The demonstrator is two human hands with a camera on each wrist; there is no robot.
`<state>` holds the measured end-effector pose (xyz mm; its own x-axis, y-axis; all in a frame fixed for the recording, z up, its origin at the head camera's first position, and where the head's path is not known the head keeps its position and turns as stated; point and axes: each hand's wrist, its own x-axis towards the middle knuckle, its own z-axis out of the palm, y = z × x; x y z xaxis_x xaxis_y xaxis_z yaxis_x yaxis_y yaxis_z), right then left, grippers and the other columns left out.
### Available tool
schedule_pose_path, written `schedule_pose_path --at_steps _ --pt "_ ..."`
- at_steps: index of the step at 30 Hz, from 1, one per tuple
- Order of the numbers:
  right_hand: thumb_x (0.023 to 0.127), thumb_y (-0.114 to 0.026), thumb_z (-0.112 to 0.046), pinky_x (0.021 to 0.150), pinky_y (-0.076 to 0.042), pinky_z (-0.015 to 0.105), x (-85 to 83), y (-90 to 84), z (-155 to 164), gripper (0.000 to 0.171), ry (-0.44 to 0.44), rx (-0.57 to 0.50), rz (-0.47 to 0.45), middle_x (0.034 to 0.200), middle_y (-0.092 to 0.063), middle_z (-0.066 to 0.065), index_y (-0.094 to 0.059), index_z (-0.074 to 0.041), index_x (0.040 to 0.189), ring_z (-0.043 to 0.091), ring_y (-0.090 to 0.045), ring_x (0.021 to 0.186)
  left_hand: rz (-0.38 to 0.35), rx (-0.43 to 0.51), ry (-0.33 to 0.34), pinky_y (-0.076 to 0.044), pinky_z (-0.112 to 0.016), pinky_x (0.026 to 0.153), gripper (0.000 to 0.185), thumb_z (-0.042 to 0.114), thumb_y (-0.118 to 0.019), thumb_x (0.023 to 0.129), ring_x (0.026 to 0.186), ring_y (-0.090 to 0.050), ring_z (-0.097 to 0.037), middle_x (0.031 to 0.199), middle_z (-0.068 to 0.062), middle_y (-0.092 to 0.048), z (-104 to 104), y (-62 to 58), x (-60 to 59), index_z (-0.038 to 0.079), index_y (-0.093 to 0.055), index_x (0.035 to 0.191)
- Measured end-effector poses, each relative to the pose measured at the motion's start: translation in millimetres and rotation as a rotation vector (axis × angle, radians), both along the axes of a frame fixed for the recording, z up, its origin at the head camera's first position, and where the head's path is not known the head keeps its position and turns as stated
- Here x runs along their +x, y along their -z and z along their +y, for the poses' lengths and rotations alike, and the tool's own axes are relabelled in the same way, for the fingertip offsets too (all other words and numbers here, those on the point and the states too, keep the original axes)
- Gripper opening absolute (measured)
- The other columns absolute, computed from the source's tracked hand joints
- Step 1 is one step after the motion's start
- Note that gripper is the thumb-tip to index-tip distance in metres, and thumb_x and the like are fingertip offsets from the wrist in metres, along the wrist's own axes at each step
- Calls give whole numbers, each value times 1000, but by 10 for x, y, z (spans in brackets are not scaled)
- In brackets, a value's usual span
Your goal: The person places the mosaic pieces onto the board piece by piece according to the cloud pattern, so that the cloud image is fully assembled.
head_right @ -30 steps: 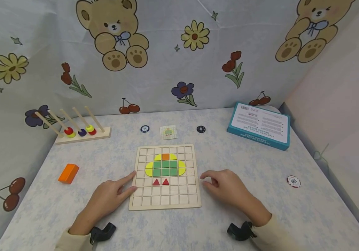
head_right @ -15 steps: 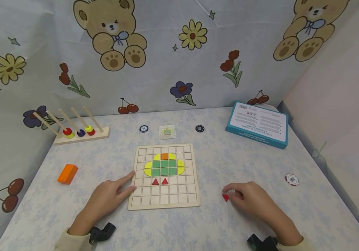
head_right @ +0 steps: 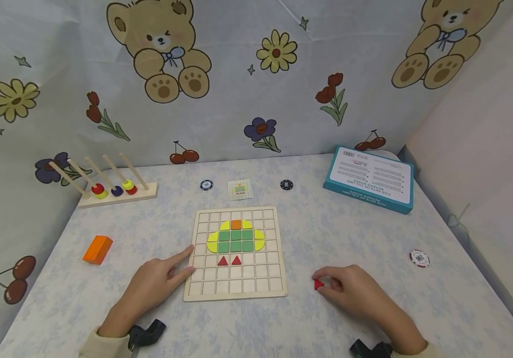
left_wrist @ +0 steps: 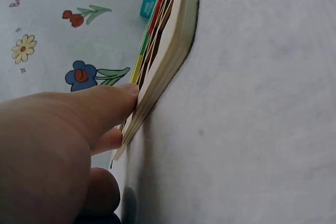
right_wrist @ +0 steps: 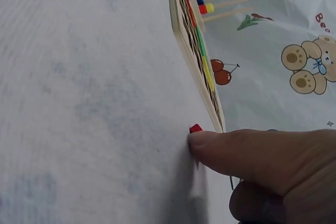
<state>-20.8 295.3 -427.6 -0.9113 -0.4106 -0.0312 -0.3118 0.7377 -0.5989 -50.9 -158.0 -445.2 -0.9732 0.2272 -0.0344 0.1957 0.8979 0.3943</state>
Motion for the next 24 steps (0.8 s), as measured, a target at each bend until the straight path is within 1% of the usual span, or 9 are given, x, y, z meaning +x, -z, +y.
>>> schedule_pose_path --at_steps 5,10,14,17,20,22,24 --pt "91 -79 -22 48 -30 20 -12 1 -67 16 9 21 3 56 -35 -19 -75 -27 106 -3 -29 49 1 1 -4 -24 -27 49 61 51 -69 95 43 -24 -8 46 10 -33 1 0 -1 27 -56 149" --pt "90 -80 -20 48 -30 20 -82 -11 -209 19 -1 15 34 55 -35 -19 -73 -28 106 -3 -29 49 -3 -1 -5 -23 -27 49 61 51 -69 95 43 -25 -8 47 10 -32 3 0 3 27 -55 149" --pt "91 -79 -19 49 -28 20 -165 11 -403 20 -39 -12 70 56 -34 -19 -72 -28 107 -4 -28 49 -1 -1 -6 -23 -27 49 60 51 -69 95 43 -25 -8 47 10 -33 1 5 9 28 -55 149" --pt "91 -78 -14 49 -28 20 -233 43 -558 20 -72 -39 95 56 -35 -19 -73 -25 107 -4 -28 49 -2 -1 -4 -23 -27 49 60 51 -69 95 43 -24 -8 46 10 -32 -5 11 14 28 -55 149" --pt "92 -76 -15 50 -29 20 -309 71 -676 15 -89 -57 88 56 -38 -19 -73 -23 105 -3 -31 50 -1 -2 -2 -23 -27 49 60 51 -69 95 43 -23 -8 46 10 -30 -7 14 15 27 -55 149" --pt "93 -77 -19 51 -30 21 -356 78 -705 12 -77 -63 73 57 -39 -18 -73 -24 104 -3 -33 50 1 -4 2 -23 -27 49 60 52 -68 95 43 -23 -8 46 10 -31 -7 15 12 28 -55 149" --pt "93 -78 -21 51 -30 21 -389 73 -689 13 -49 -67 62 56 -39 -17 -74 -25 104 -2 -33 50 4 -1 11 -23 -27 49 61 52 -68 96 43 -23 -8 46 9 -32 -3 13 4 27 -54 150"
